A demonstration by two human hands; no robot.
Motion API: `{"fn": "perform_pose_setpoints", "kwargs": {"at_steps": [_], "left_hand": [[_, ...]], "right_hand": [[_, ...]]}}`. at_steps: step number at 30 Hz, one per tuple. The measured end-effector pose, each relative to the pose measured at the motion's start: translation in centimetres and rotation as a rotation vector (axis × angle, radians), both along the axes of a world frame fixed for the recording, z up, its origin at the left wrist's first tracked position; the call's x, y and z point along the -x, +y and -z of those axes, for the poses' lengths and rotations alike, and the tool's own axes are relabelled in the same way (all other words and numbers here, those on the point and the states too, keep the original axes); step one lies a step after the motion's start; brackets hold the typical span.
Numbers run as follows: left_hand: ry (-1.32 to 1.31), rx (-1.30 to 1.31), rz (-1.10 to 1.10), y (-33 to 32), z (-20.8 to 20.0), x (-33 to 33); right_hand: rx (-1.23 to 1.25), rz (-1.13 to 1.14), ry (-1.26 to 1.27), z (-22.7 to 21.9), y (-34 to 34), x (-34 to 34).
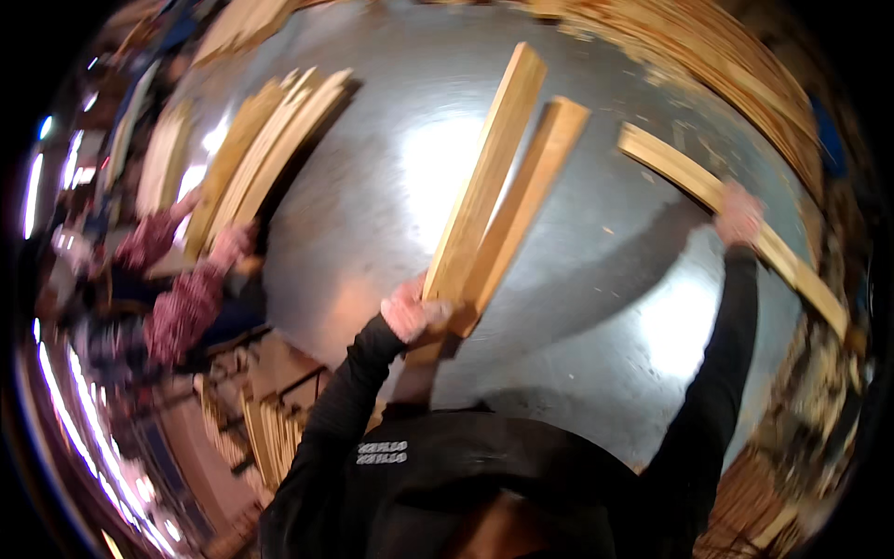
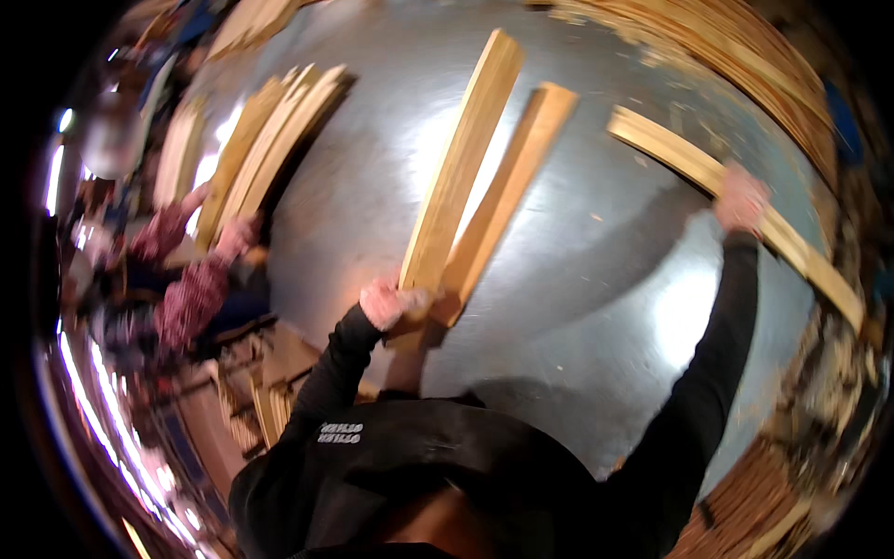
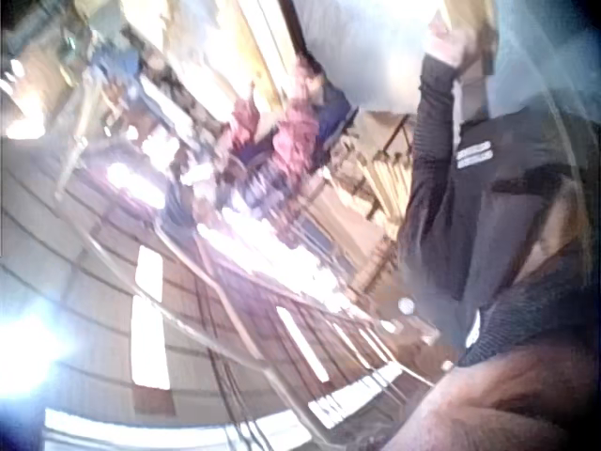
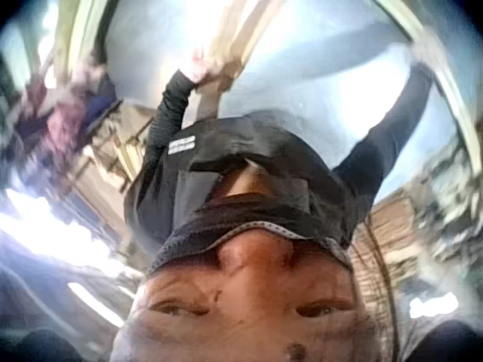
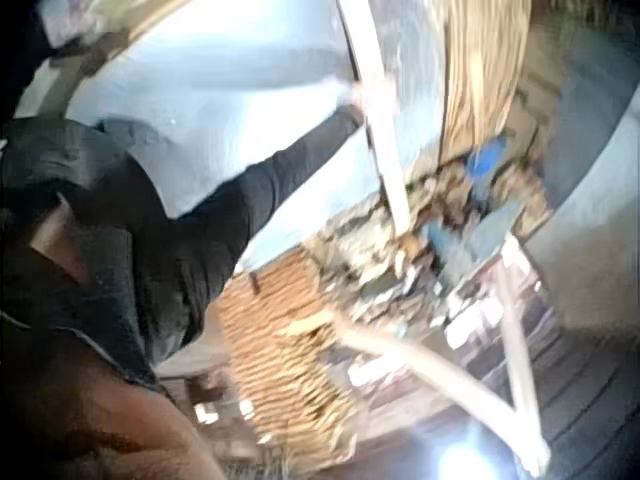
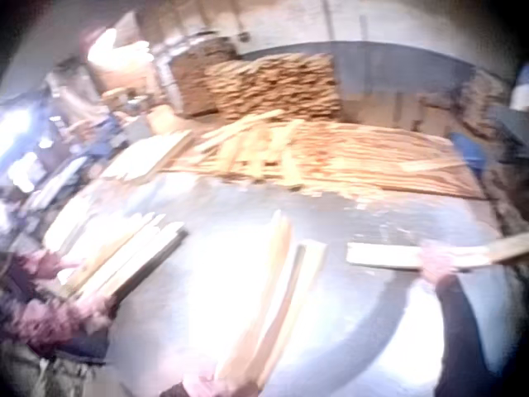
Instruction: The person sorts and stacks thin wooden planks on a metal workbench. They pick up individual planks, inspect them, and arrange them into neat piles, occasionally moving planks between stacks.
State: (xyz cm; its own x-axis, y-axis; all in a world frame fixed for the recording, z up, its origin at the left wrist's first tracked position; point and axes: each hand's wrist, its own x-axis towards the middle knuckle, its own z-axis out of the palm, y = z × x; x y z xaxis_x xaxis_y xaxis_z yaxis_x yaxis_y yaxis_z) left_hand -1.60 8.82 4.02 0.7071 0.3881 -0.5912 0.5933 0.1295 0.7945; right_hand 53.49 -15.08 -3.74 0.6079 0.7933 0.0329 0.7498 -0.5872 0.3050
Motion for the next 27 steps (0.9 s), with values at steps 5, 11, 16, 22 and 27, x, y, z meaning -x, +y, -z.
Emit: {"fn": "perform_pose_setpoints", "kwargs": {"at_steps": [5, 11, 16, 22, 27], "left_hand": [[0.184, -0.611, -0.327, 4.6, 7.1, 10.1], [0.782, -0.832, -0.352, 9.9, 8.8, 16.9], [0.825, -0.888, -0.399, 14.4, 7.1, 18.2], [0.811, -1.176, -0.222, 17.3, 1.5, 17.7], [-0.115, -1.051, -0.456, 1.7, -1.4, 4.1]], "right_hand": [[0.095, 0.072, 0.048, 2.7, -2.1, 1.3], [0.224, 0.337, 0.097, 3.4, -3.0, 7.4], [0.129, 0.319, 0.179, 4.1, -2.6, 13.8], [-0.07, 0.439, 0.595, -2.6, 3.4, 21.7], [-0.018, 0.075, 0.689, 0.4, -1.0, 19.8]]}}
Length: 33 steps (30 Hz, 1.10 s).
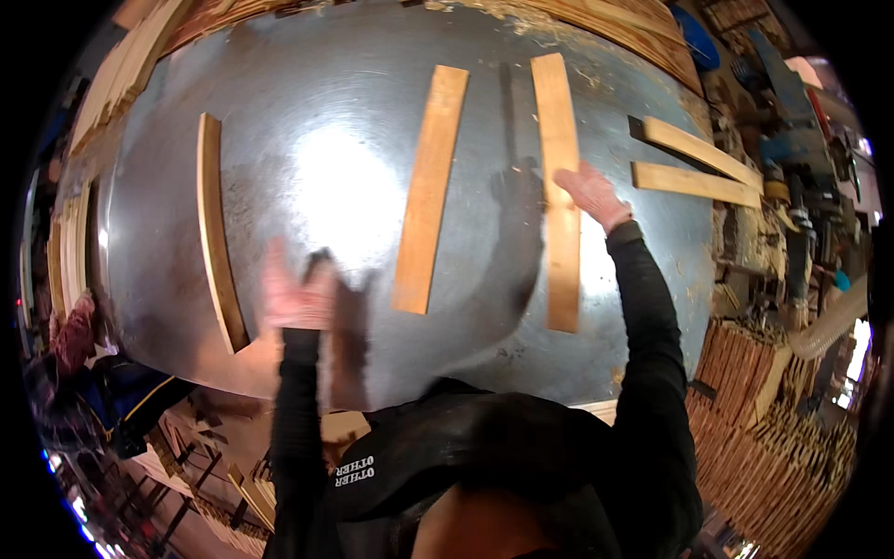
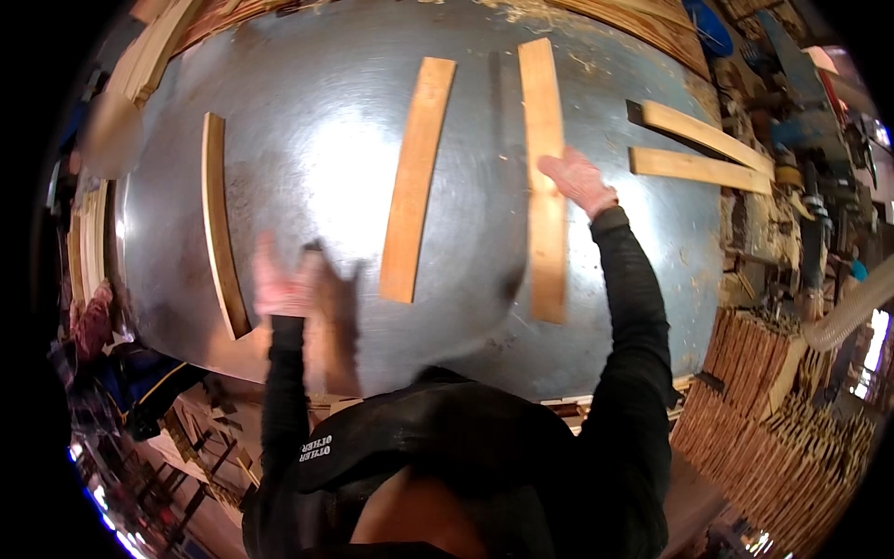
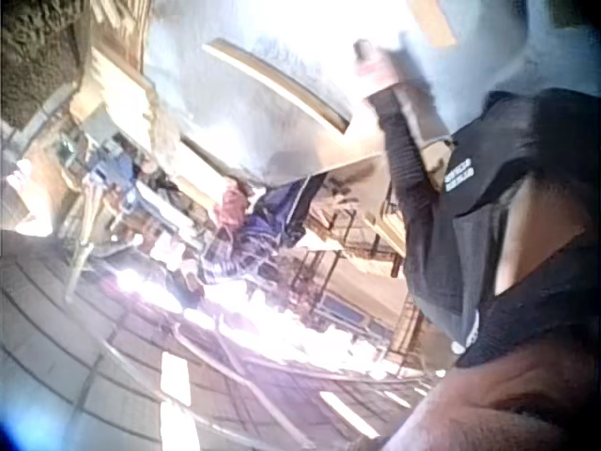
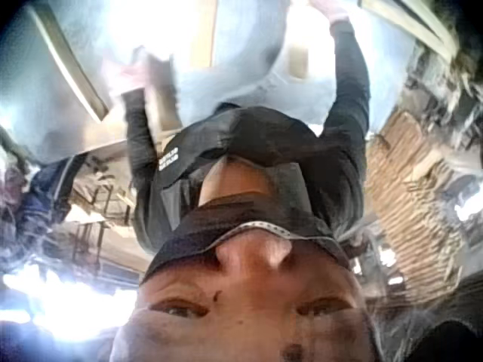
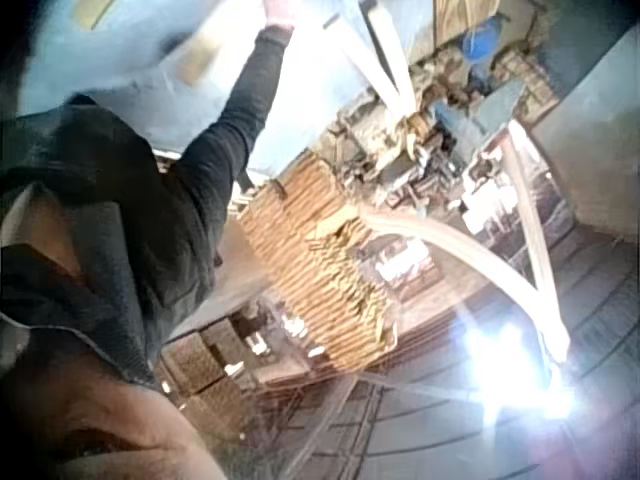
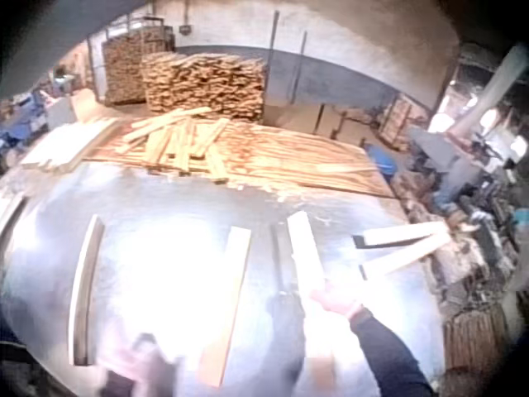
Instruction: The person sorts and stacks thin wooden planks on a metal workbench. They pick up individual planks, inspect them, and arrange them into neat piles, occasionally moving planks between stacks.
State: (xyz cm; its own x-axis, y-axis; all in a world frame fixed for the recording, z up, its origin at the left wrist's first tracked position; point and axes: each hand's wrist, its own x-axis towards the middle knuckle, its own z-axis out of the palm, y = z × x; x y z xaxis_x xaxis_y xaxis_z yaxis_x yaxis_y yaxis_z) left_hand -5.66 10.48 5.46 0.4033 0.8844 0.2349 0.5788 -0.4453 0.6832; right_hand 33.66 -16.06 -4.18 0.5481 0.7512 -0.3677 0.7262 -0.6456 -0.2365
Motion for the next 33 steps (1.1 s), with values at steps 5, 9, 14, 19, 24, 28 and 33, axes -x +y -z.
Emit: {"fn": "perform_pose_setpoints", "kwargs": {"at_steps": [5, 9, 14, 19, 24, 28, 33], "left_hand": [[0.61, -0.068, 0.398, -7.7, 7.7, -3.7], [0.519, 0.21, 0.402, -4.6, 7.8, -3.0], [-0.1, 1.017, 0.309, -4.7, 11.3, -1.8], [0.116, 0.774, 0.353, -8.6, 11.4, -4.8], [-0.112, 0.909, 0.398, -9.0, 7.5, -7.1], [0.239, 0.677, 0.207, -8.9, 10.1, -6.5], [-0.087, 0.737, 0.094, -9.4, 11.4, -8.9]], "right_hand": [[-0.396, -0.304, -0.2, 2.1, 0.8, 1.2], [-0.539, 0.608, 0.593, 0.1, 6.5, 4.4], [-0.53, 0.646, 0.46, 1.8, 10.1, 4.4], [-0.433, 0.663, 0.273, -1.3, 14.9, 11.1], [-0.393, 0.485, 0.558, -5.0, 16.2, 16.6], [-0.453, 0.034, 0.596, -2.1, 14.9, 13.6], [-0.083, -0.13, 0.274, -5.5, 18.1, 8.8]]}}
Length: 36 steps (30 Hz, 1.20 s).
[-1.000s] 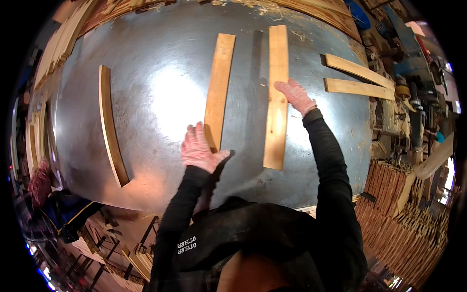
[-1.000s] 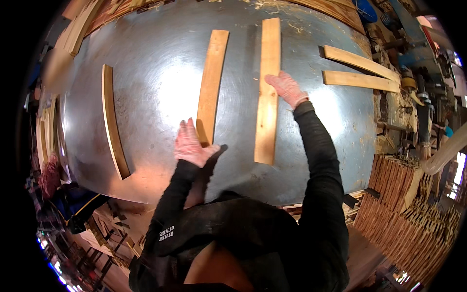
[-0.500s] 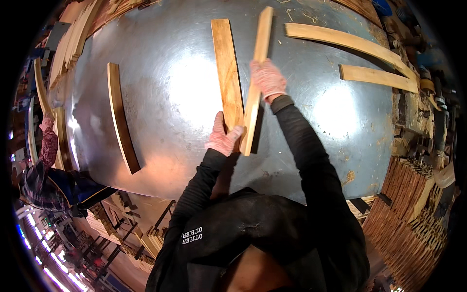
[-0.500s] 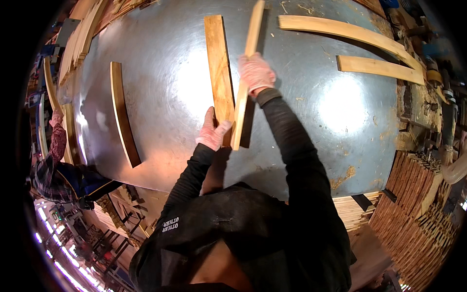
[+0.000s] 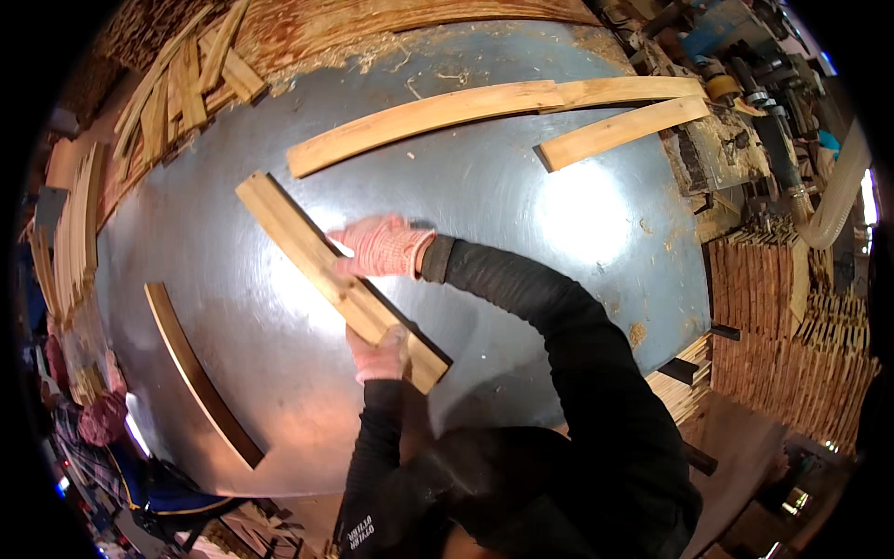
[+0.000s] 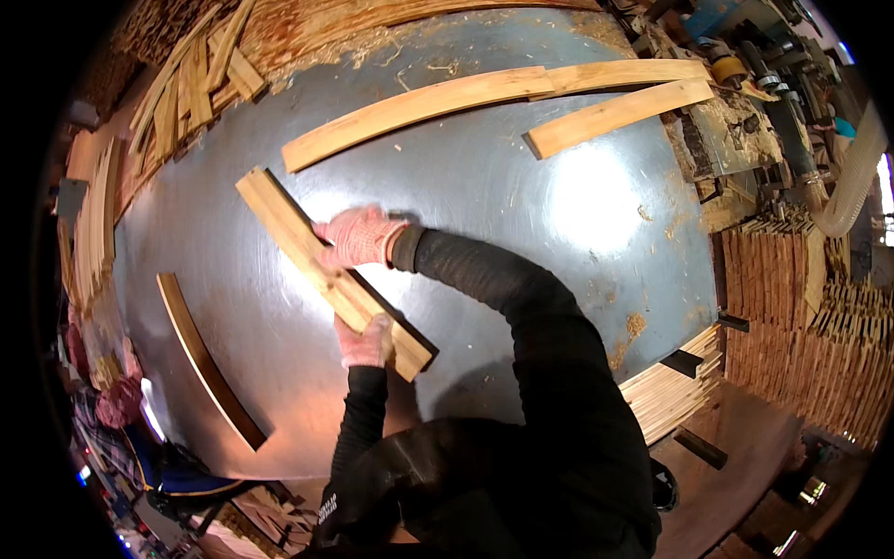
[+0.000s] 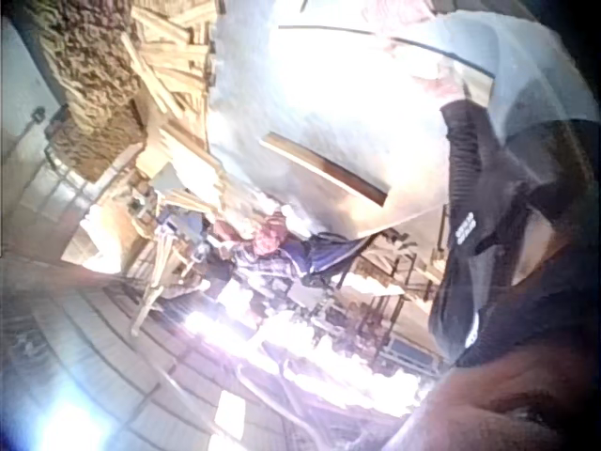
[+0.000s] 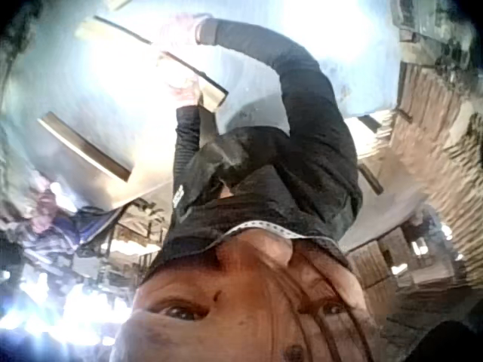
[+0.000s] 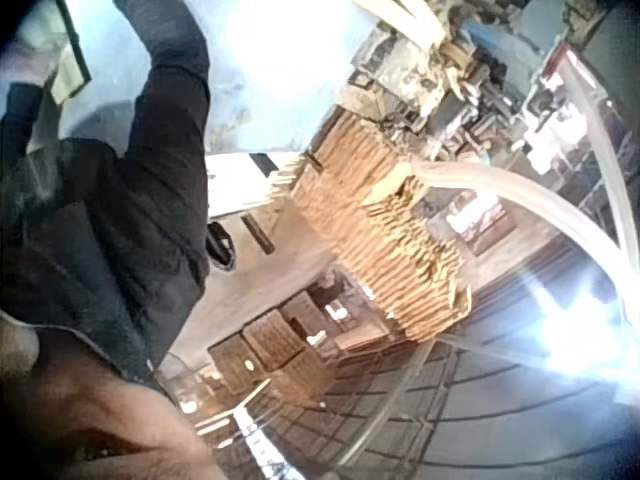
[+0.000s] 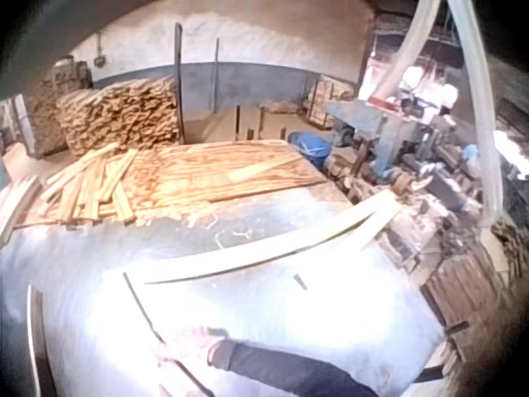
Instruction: The person sorts and stacks thin wooden planks on a metal workbench. They pick up individual planks, inspect them, and arrange them into neat piles, occasionally moving planks between stacks.
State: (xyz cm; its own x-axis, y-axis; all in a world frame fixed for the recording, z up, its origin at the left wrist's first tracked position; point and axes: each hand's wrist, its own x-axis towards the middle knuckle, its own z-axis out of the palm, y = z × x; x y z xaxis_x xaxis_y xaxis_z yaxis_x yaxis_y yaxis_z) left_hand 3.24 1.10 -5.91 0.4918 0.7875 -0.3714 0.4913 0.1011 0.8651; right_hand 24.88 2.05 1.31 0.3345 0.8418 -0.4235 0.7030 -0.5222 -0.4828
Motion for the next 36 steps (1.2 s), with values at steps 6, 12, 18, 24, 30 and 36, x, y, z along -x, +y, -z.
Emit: {"fn": "perform_pose_setpoints", "kwargs": {"at_steps": [6, 12, 18, 24, 30, 36], "left_hand": [[0.073, -0.141, 0.085, 3.2, -1.4, 5.3], [0.606, -0.471, 0.142, 4.4, -3.0, 11.5], [0.929, -0.421, 0.128, 4.1, -4.4, 10.0], [0.78, -0.626, 0.198, 5.3, -1.4, 13.5], [0.582, -0.791, 0.259, 5.7, 0.5, 15.0], [0.538, -0.665, 0.236, 5.9, -0.3, 14.5]], "right_hand": [[-0.059, 0.229, -0.758, 2.1, -5.5, -17.9], [-0.224, 0.34, -0.831, -1.4, -9.4, -14.1], [-0.039, 1.172, -0.85, -1.9, -21.7, -19.3], [-0.027, 1.499, -0.833, 0.5, -20.5, -17.2], [-0.416, 1.503, -0.359, 0.1, -22.3, -12.2], [-1.011, 1.382, 0.47, -0.6, -21.8, 1.5]]}}
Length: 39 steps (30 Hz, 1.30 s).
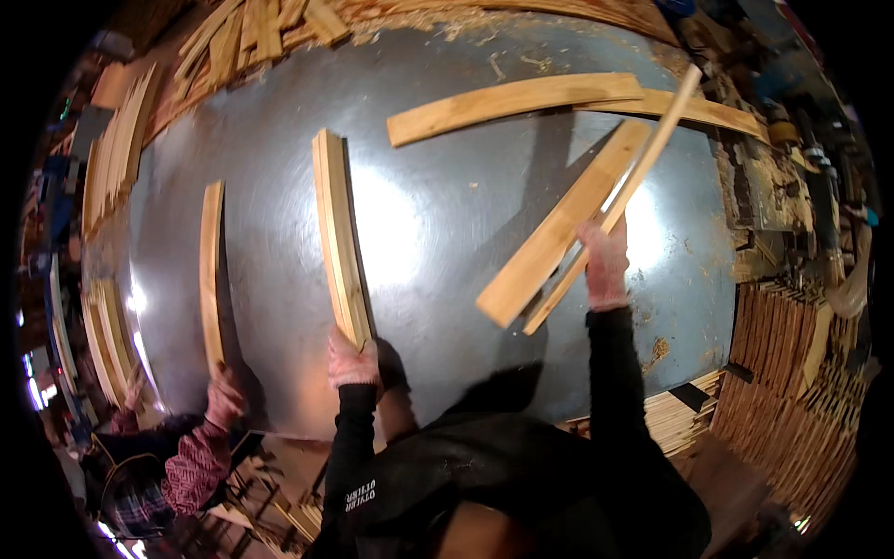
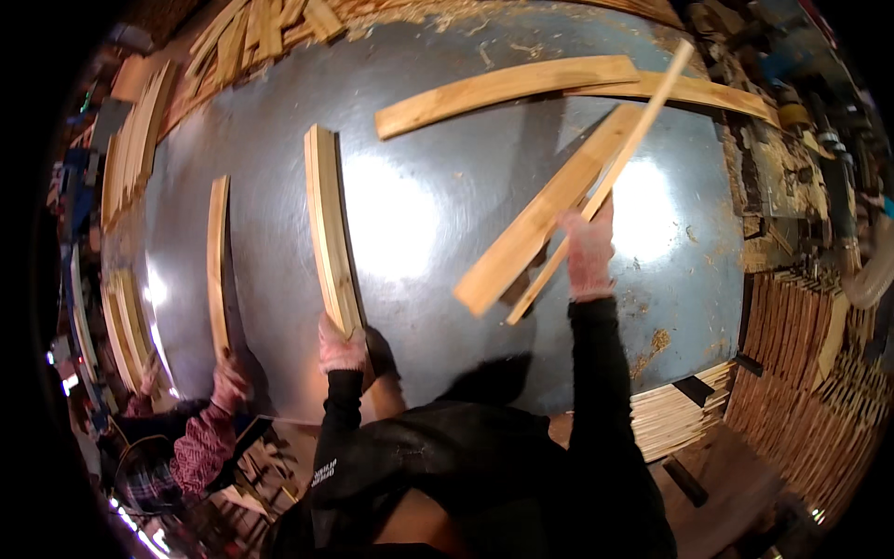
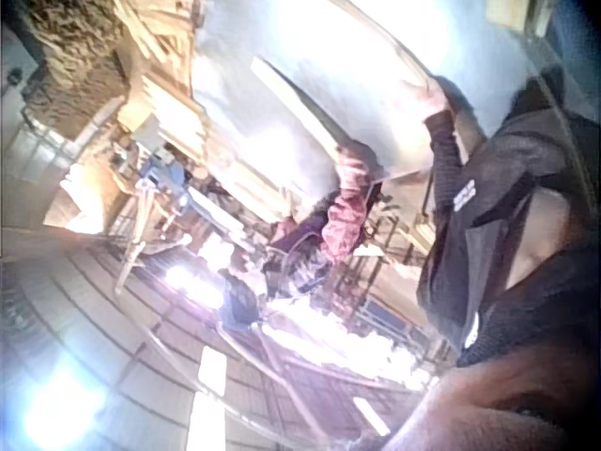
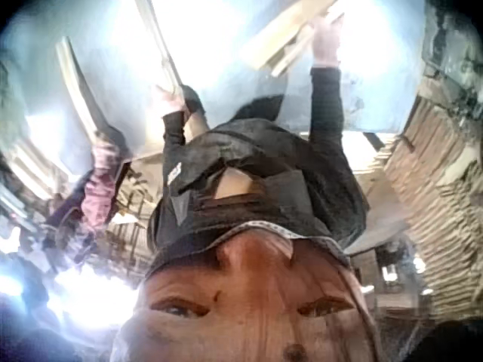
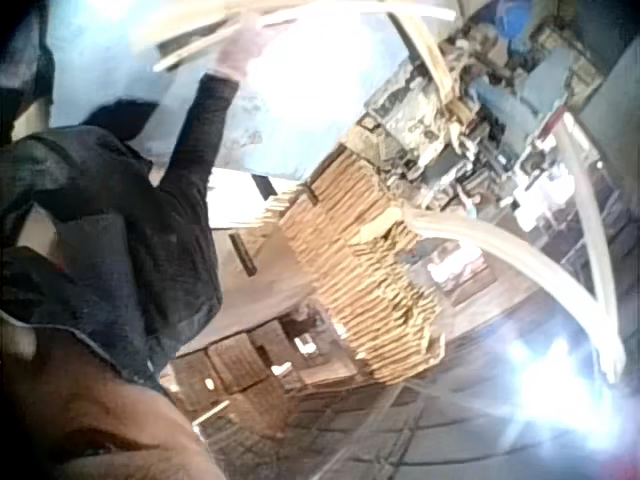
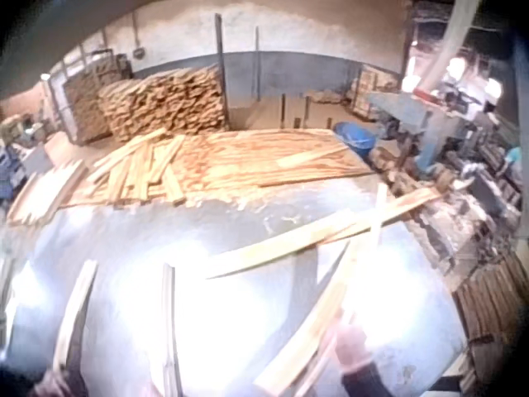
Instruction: The person sorts and stacks thin wooden planks on a metal workbench. They pick up individual planks, inspect them, and arrange them into neat piles, occasionally moving planks between stacks.
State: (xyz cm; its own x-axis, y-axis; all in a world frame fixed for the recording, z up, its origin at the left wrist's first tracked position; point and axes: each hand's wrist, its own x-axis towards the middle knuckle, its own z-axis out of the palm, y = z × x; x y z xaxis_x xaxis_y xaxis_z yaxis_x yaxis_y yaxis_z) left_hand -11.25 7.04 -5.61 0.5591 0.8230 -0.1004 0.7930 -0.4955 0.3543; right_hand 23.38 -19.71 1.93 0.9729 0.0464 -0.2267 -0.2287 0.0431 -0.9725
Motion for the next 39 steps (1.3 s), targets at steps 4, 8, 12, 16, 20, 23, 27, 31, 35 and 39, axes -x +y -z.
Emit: {"fn": "perform_pose_setpoints", "kwargs": {"at_steps": [4, 8, 12, 16, 20, 23, 27, 31, 35, 39], "left_hand": [[-0.035, 0.145, -0.048, -0.6, -3.0, -1.5], [-0.095, 0.243, -0.109, -0.6, -1.2, -0.6], [-0.263, 0.385, -0.193, -1.8, -0.4, -0.1], [-0.776, 0.764, -0.328, -2.8, 0.5, 0.3], [-0.734, 0.767, -0.445, -1.8, 0.0, 1.2], [-0.399, 0.471, -0.384, 1.4, 1.7, 6.6], [-0.159, 0.271, -0.311, 2.1, -2.5, 6.4], [-0.194, 0.364, -0.306, 0.1, -1.7, 4.8], [0.014, 0.47, -0.441, 0.3, -3.1, 2.3], [-0.868, 1.021, -0.517, 2.0, -3.2, 5.2]], "right_hand": [[-0.148, -0.018, 0.157, 4.4, -0.1, 6.2], [-0.1, -0.123, 0.137, 4.3, 0.4, 6.2], [-0.235, -0.27, 0.156, 1.1, 4.3, 7.6], [-0.445, -0.516, 0.518, 1.3, 12.1, 12.1], [-0.923, -0.761, 0.749, 5.1, 15.9, 12.7], [-0.726, -0.716, 0.896, 5.0, 17.2, 12.8], [-0.024, -0.95, 0.376, 5.5, 19.7, 14.4], [0.8, -1.381, -0.369, 4.0, 24.4, 18.6], [1.029, -0.842, -0.968, 5.3, 24.6, 15.5], [1.245, -0.508, -0.453, 5.5, 23.5, 10.3]]}}
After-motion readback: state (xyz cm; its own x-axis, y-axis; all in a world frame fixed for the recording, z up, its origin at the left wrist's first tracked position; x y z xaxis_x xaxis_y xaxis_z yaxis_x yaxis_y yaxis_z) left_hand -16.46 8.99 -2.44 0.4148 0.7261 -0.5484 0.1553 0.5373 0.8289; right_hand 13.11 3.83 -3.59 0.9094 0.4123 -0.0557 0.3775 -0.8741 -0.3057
